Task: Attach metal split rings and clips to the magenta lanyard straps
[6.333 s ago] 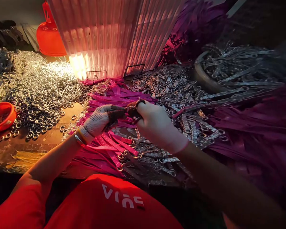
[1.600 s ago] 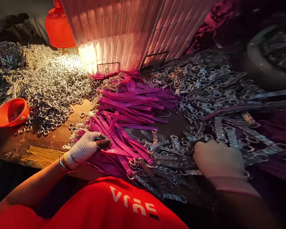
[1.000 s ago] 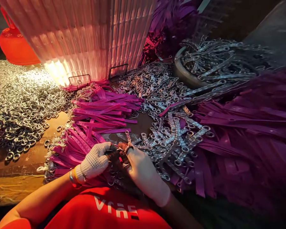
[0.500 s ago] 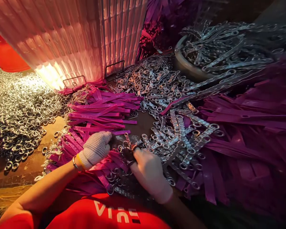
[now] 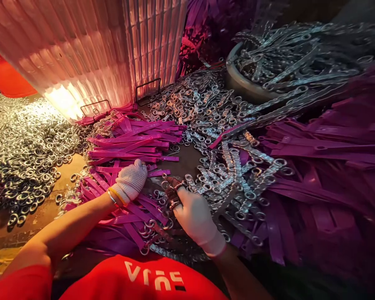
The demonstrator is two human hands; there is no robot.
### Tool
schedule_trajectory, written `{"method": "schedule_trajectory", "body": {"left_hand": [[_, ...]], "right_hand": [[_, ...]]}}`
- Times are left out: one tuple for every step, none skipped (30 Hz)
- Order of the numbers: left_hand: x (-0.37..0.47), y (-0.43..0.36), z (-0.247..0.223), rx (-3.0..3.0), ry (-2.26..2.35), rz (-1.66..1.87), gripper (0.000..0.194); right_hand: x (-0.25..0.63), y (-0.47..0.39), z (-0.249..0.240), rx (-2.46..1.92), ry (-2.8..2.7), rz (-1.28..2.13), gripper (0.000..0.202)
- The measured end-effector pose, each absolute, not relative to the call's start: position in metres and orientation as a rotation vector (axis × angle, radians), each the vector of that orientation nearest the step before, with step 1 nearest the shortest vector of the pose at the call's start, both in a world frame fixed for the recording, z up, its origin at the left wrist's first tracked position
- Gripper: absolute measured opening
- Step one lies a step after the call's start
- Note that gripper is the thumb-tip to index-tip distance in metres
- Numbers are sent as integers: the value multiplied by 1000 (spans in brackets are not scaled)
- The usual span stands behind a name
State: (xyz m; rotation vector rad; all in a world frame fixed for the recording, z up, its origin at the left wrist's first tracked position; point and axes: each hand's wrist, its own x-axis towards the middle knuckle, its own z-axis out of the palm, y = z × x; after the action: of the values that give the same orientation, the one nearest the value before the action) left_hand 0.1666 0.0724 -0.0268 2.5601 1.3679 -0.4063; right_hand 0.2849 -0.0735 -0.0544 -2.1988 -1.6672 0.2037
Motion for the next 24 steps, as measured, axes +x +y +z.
{"method": "schedule_trajectory", "body": {"left_hand": [[160,72,-23,2589,1322,-391,37],[152,70,-19,2616,1254,-339,36],[143,67,-15,2620,1164,-248,33],[134,64,-11,2576,1069,-136,31],[124,61,-8,2472,994,-24,28],[116,57,-5,2310,954,64,27],[108,53,-2,2112,941,116,27],[102,50,-1,1909,937,139,27],[97,47,0,1724,933,145,27],[94,44,1,1578,932,147,29],[92,42,1,1474,932,157,31],[90,41,1,1405,940,169,34],[90,40,1,1359,957,182,35],[90,40,1,1331,979,192,35],[90,39,1,1321,997,198,34],[90,38,0,1331,1004,203,33],[90,36,0,1366,995,203,31],[90,34,-1,1433,977,201,29],[89,32,-2,1535,951,203,26],[88,30,-4,1661,926,210,22],[87,28,-6,1794,908,220,16],[86,27,-8,1910,893,216,12],[84,27,-11,1989,880,203,13],[83,27,-14,2014,867,186,14]], "right_hand": [[286,-73,-54,-2138,-1685,202,35],[286,-74,-53,-2075,-1708,204,36],[285,-74,-51,-2018,-1734,214,35],[284,-73,-50,-1971,-1760,228,32],[282,-73,-48,-1938,-1783,243,29],[279,-72,-46,-1913,-1803,251,25],[275,-71,-44,-1891,-1820,249,23],[271,-70,-42,-1873,-1834,235,23],[267,-70,-40,-1859,-1849,216,23],[263,-69,-38,-1850,-1863,198,25],[259,-68,-36,-1847,-1878,182,26],[256,-68,-34,-1851,-1896,168,26],[252,-68,-32,-1864,-1917,155,27],[249,-68,-30,-1884,-1942,141,26],[247,-68,-28,-1909,-1971,127,25],[244,-69,-26,-1939,-1998,111,24],[242,-69,-25,-1967,-2025,92,23],[241,-69,-24,-1990,-2047,74,21],[240,-70,-24,-2004,-2061,55,20],[239,-70,-25,-2011,-2069,39,18],[239,-70,-25,-2016,-2073,30,17],[239,-70,-25,-2026,-2070,32,16],[239,-70,-25,-2047,-2061,44,16],[239,-70,-24,-2076,-2050,69,17]]}}
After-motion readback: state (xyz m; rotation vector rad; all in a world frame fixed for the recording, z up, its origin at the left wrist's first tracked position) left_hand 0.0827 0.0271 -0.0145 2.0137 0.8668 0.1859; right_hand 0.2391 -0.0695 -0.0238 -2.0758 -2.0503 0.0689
